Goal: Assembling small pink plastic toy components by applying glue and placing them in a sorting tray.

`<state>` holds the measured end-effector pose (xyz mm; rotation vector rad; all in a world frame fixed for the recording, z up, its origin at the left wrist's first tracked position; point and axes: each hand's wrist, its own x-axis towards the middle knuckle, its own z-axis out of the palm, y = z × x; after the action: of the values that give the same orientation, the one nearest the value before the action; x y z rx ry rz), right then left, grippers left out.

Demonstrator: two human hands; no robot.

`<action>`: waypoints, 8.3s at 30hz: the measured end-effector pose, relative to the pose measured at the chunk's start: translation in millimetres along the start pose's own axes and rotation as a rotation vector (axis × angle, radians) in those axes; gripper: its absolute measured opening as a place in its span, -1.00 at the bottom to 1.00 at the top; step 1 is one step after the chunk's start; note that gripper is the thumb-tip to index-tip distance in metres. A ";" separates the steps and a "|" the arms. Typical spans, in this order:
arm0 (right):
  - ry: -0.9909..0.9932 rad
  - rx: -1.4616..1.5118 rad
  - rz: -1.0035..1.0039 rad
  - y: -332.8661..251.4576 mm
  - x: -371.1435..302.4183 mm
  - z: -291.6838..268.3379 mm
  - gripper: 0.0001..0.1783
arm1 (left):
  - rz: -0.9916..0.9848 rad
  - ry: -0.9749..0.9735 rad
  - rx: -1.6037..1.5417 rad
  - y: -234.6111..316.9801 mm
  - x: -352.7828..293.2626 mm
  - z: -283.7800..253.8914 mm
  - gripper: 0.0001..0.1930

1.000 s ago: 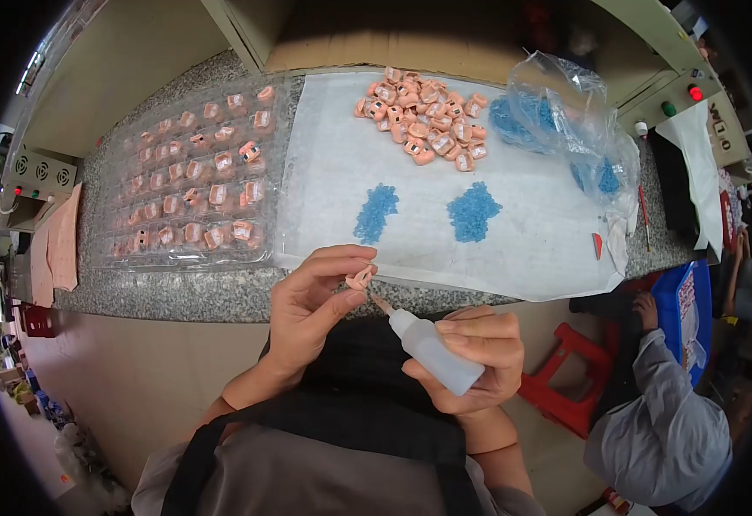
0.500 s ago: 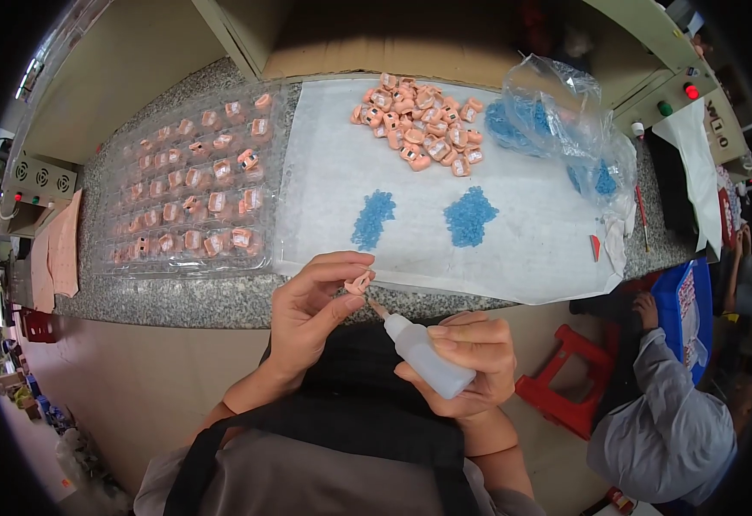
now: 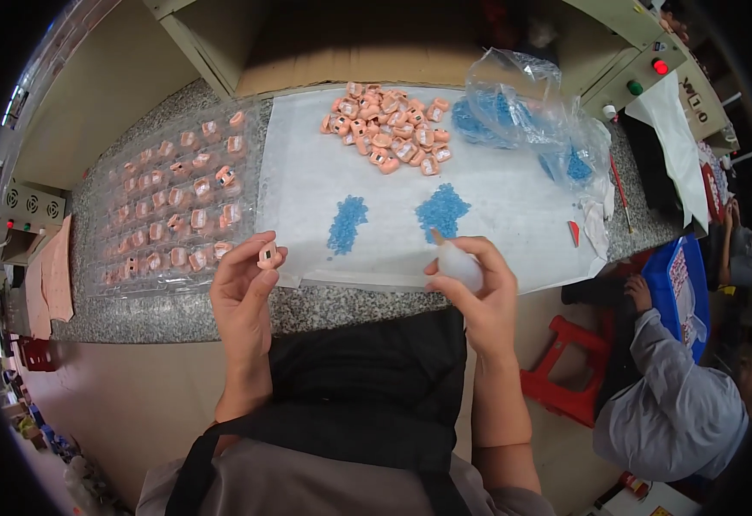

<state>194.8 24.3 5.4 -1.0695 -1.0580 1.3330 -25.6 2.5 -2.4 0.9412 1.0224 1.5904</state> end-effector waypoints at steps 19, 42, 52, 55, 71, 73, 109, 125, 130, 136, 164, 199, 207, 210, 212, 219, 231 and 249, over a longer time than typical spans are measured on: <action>-0.379 -1.022 -0.438 -3.9 -14.6 73.5 -0.72 | 0.073 0.129 -0.017 69.6 -22.2 -24.5 -0.70; -0.345 0.828 0.198 22.9 -6.0 18.9 -0.84 | -0.122 -0.273 -0.082 -4.9 -12.4 48.3 -0.71; -0.311 0.713 0.134 22.6 -17.4 19.8 -0.80 | -0.076 -0.304 -0.067 -6.7 -21.2 46.1 -0.73; -0.255 0.601 0.082 19.3 -16.2 21.7 -0.79 | -0.050 -0.293 -0.052 -8.0 -21.7 46.6 -0.74; -0.155 0.158 -0.275 8.5 -25.3 36.5 -0.78 | 0.476 -0.335 0.375 -9.2 -21.6 46.8 -0.79; -0.155 0.150 -0.269 9.6 -25.9 37.4 -0.78 | 0.543 -0.326 0.410 -8.1 -22.5 47.4 -0.79; 0.081 -0.585 -0.692 11.7 -41.4 60.5 -0.68 | 0.722 -0.095 0.590 -25.2 -22.7 41.7 -0.72; -0.040 -0.431 -0.403 -33.1 -36.4 61.8 -0.63 | 0.535 -0.081 0.541 18.5 -8.4 54.7 -0.76; 0.116 -0.342 -0.498 -30.4 -55.9 48.7 -0.62 | 0.018 -0.161 -0.043 33.0 -37.0 67.1 -0.79; 0.060 -0.604 -0.670 -30.8 -68.0 44.3 -0.67 | -0.421 -0.289 -0.394 33.5 -60.5 68.0 -0.86; -0.181 -0.324 -0.436 -33.8 -24.4 -30.5 -0.75 | -0.385 -0.366 -0.110 -3.9 -19.0 111.2 -0.93; -0.306 -0.322 -0.416 -39.4 -25.6 -19.2 -0.67 | -0.521 -0.482 -0.246 -10.7 -3.7 78.0 -0.91; -0.141 -0.125 -0.447 -12.3 -21.3 -11.2 -0.59 | -0.448 -0.285 -0.242 19.5 -4.1 70.3 -0.85; -0.243 -0.098 -0.314 -12.2 -20.2 -10.6 -0.63 | -0.456 -0.227 -0.239 20.0 -2.5 58.1 -0.82; -0.251 -0.066 -0.276 -12.4 -20.2 -8.1 -0.63 | -0.460 -0.251 -0.244 20.2 -0.6 51.4 -0.79; -0.292 0.277 -0.064 -22.9 -18.5 -5.3 -0.63 | -0.433 -0.253 -0.296 8.8 10.0 49.4 -0.80; -0.105 0.335 -0.108 -15.2 -23.7 16.4 -0.66 | -0.307 0.023 -0.317 5.3 -12.9 41.4 -0.73; 0.080 -0.184 -0.666 -7.4 -55.3 39.1 -0.56 | -0.373 -0.246 -0.333 1.4 -26.5 18.4 -0.70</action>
<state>159.2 -31.3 22.0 -0.7858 -1.3417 0.6637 -3.4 -20.4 2.8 0.6531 0.6858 1.2470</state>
